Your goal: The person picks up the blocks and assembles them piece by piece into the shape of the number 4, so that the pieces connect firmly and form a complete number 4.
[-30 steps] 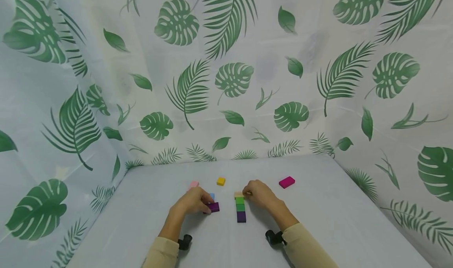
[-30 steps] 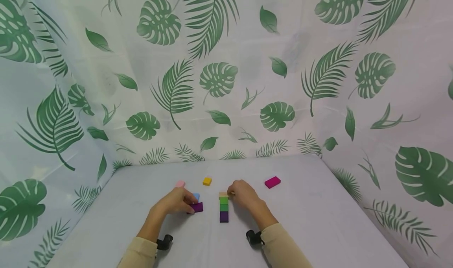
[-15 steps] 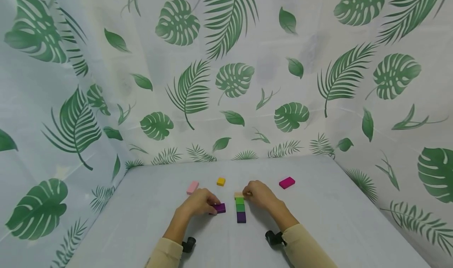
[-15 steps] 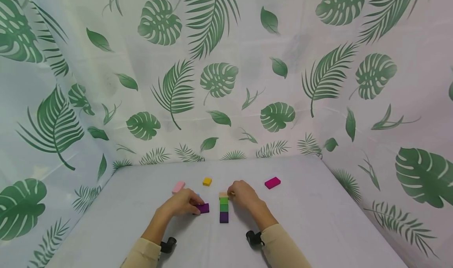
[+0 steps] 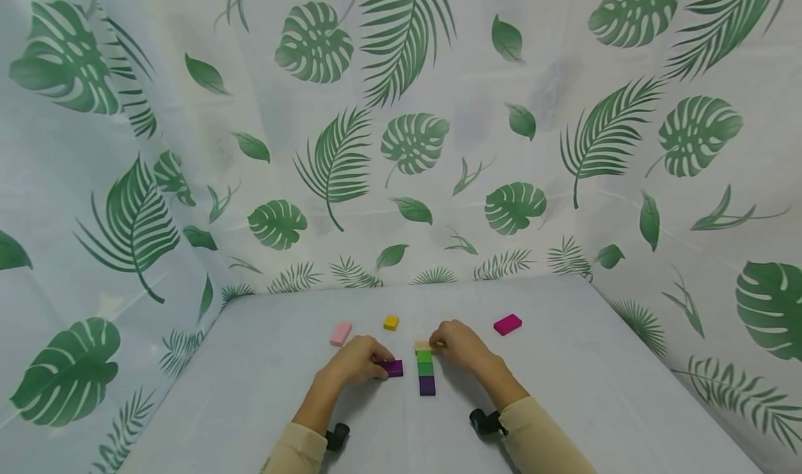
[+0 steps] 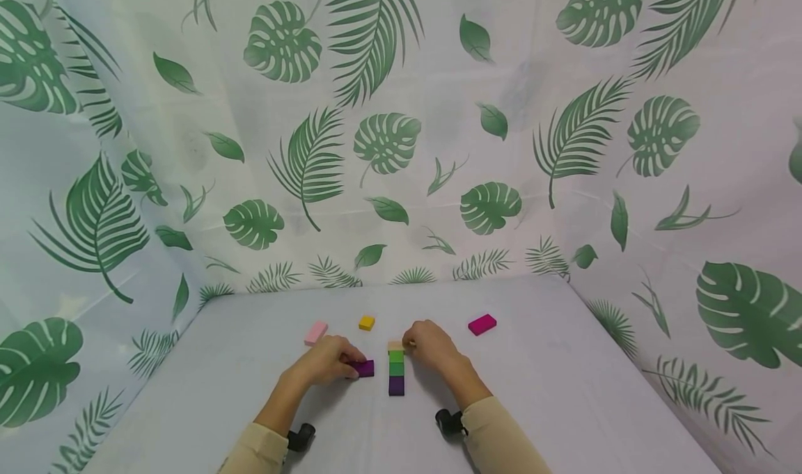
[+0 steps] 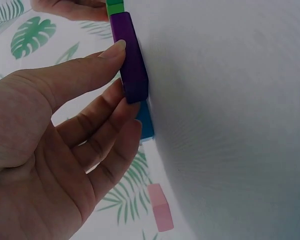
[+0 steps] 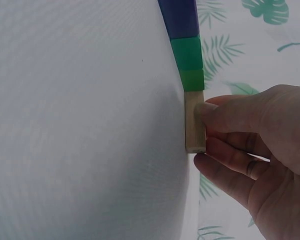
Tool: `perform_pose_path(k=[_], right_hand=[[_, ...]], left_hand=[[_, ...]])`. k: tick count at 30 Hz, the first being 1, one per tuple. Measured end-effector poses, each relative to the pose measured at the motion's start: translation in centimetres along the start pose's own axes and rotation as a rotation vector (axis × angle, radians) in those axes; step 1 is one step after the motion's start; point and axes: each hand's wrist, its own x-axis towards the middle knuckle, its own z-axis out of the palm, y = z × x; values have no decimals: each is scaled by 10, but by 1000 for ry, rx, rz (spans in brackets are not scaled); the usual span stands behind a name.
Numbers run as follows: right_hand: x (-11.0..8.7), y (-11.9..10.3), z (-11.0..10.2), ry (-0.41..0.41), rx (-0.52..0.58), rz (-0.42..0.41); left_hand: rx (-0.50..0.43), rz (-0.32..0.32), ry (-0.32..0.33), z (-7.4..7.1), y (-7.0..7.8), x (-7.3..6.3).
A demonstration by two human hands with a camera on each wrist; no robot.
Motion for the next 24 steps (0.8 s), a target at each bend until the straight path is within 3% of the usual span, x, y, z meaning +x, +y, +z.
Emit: perform_pose_path(k=[16,24], right_hand=[[0,1,1,-1,-12,-6],[0,-2,-1,-11,-14,47]], left_hand=[[68,28,21,5,3,5],[113,33,13,10,4,10]])
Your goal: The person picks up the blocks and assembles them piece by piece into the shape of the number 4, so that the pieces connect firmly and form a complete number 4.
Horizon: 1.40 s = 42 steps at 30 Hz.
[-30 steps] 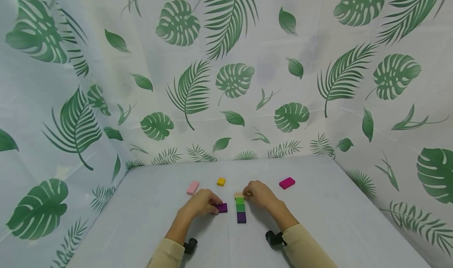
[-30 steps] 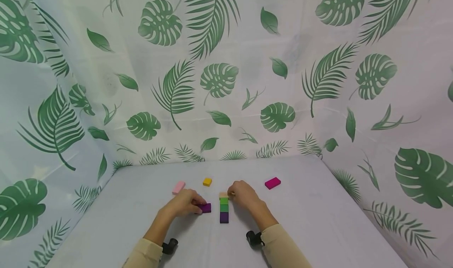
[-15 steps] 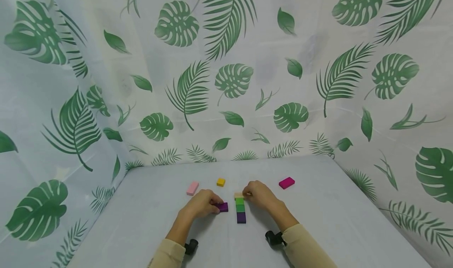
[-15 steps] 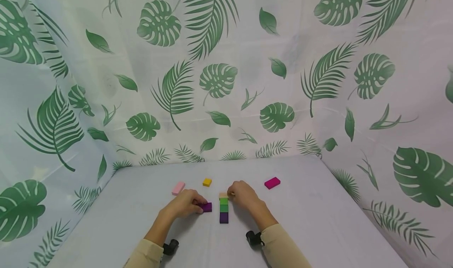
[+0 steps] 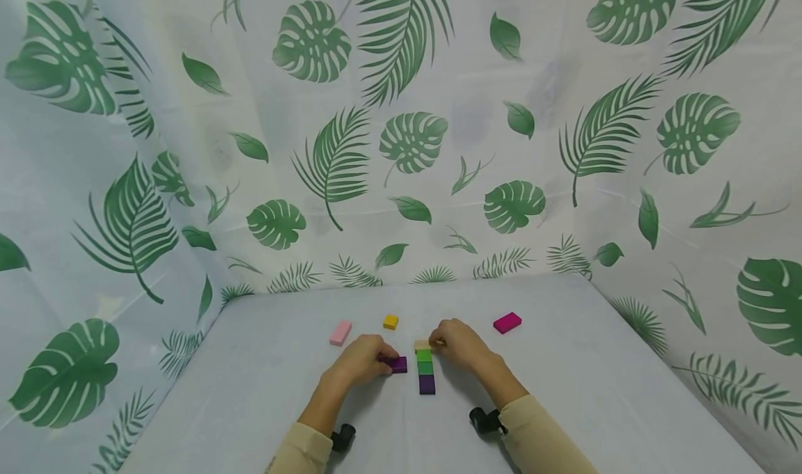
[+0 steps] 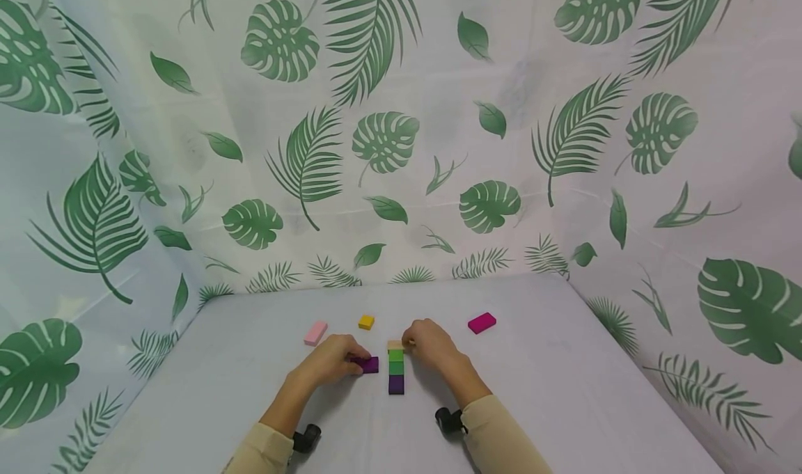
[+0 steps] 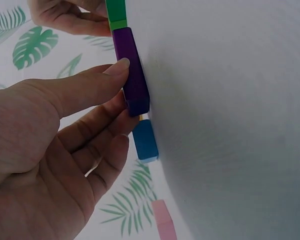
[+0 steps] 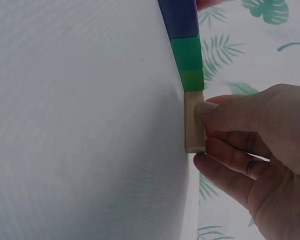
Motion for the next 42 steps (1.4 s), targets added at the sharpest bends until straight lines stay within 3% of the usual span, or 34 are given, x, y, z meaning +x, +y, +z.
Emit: perform_pose_path(k=[12,27,42], right_hand=[[0,-1,0,-2,-2,-2],[-1,-3,-3,-1,20,-11],[0,-1,-2,-7,6,-25]], left_hand=[[35,32,11,0,3,2],[-46,-19,13,-2,-3,8],[-51,6,23,-5,-6,22]])
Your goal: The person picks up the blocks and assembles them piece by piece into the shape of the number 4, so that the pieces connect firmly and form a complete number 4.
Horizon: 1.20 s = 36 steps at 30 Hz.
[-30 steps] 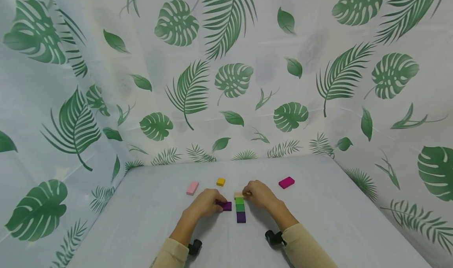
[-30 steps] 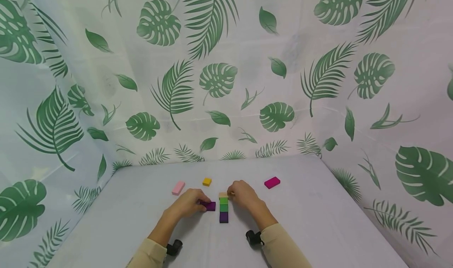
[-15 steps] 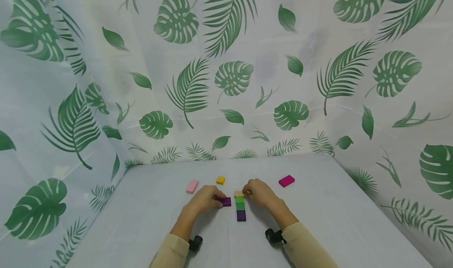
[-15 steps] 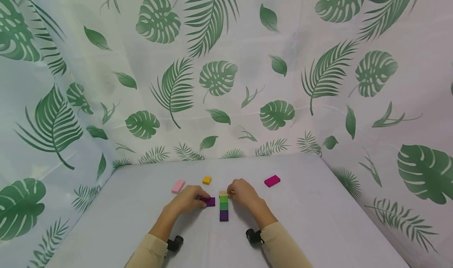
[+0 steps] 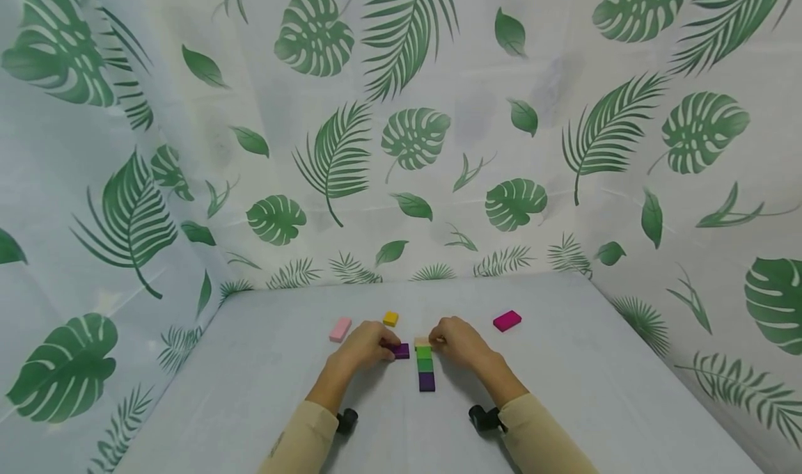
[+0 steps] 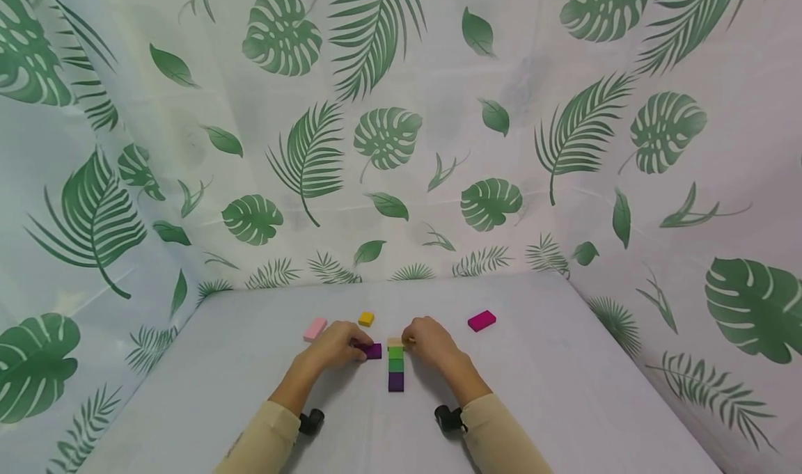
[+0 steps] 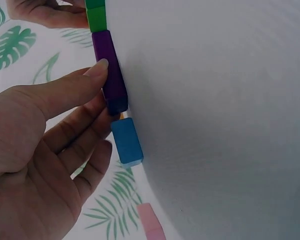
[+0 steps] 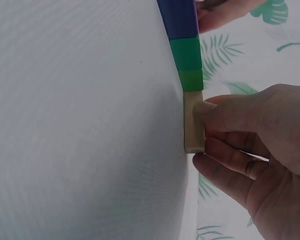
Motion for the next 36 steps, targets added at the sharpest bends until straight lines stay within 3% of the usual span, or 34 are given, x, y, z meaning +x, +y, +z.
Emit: perform_pose_path(k=[17,28,36], right_hand=[[-1,-2,-1,22,-27,-17],[-1,-1,1,13,-5,-9],[1,0,1,8,-4,7]], left_hand=[[8,-86,-42,-2,0,8],[20,-31,-22,-2,4,8],[27,-32,-8,-1,6,10]])
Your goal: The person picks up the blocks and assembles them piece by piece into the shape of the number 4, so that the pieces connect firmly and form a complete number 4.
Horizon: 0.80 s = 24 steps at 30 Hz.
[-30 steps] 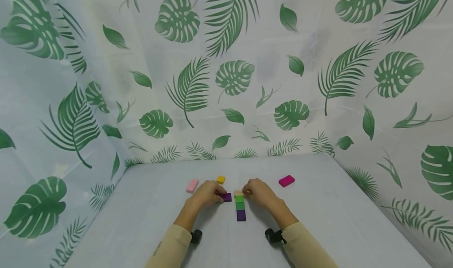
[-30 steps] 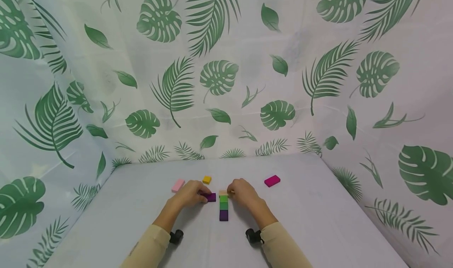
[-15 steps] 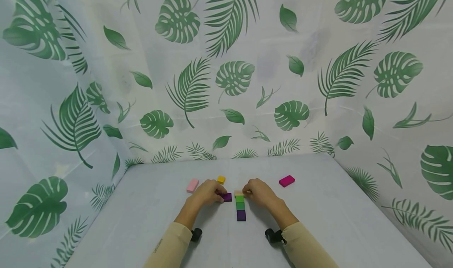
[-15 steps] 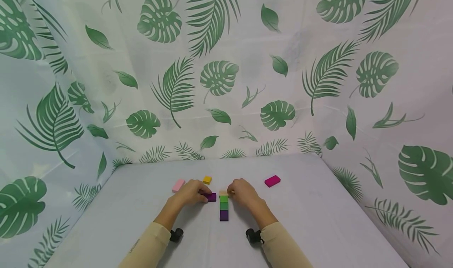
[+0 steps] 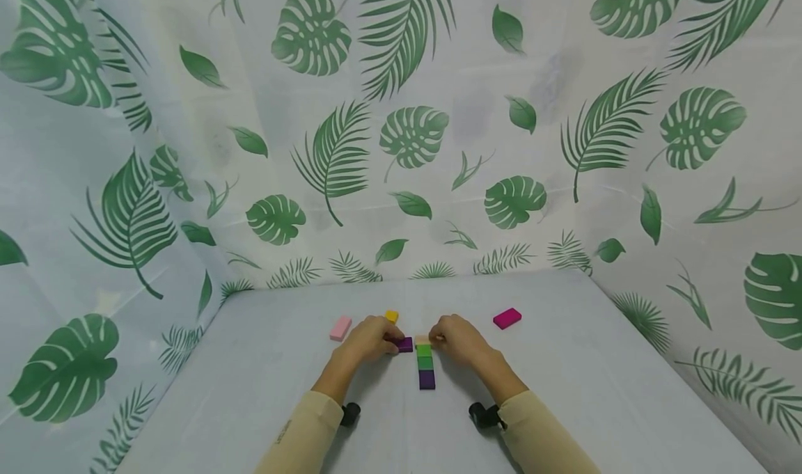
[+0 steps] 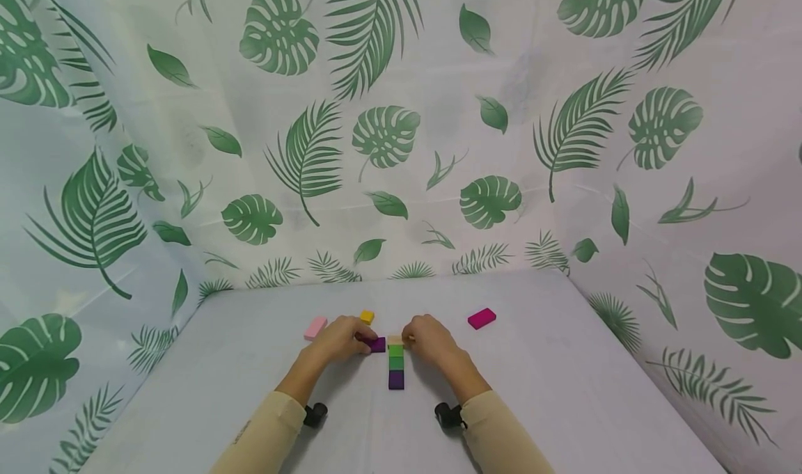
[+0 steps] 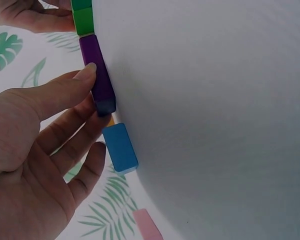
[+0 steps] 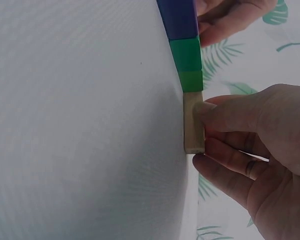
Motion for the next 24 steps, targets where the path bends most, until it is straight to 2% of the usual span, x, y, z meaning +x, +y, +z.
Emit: perform_pose_path(k=[8,24], right_hand=[[0,1,0,5,0,-1],[2,3,1,0,4,5]], left_hand=[[38,10,14,1,1,3],[53,3,27,6,0,5]])
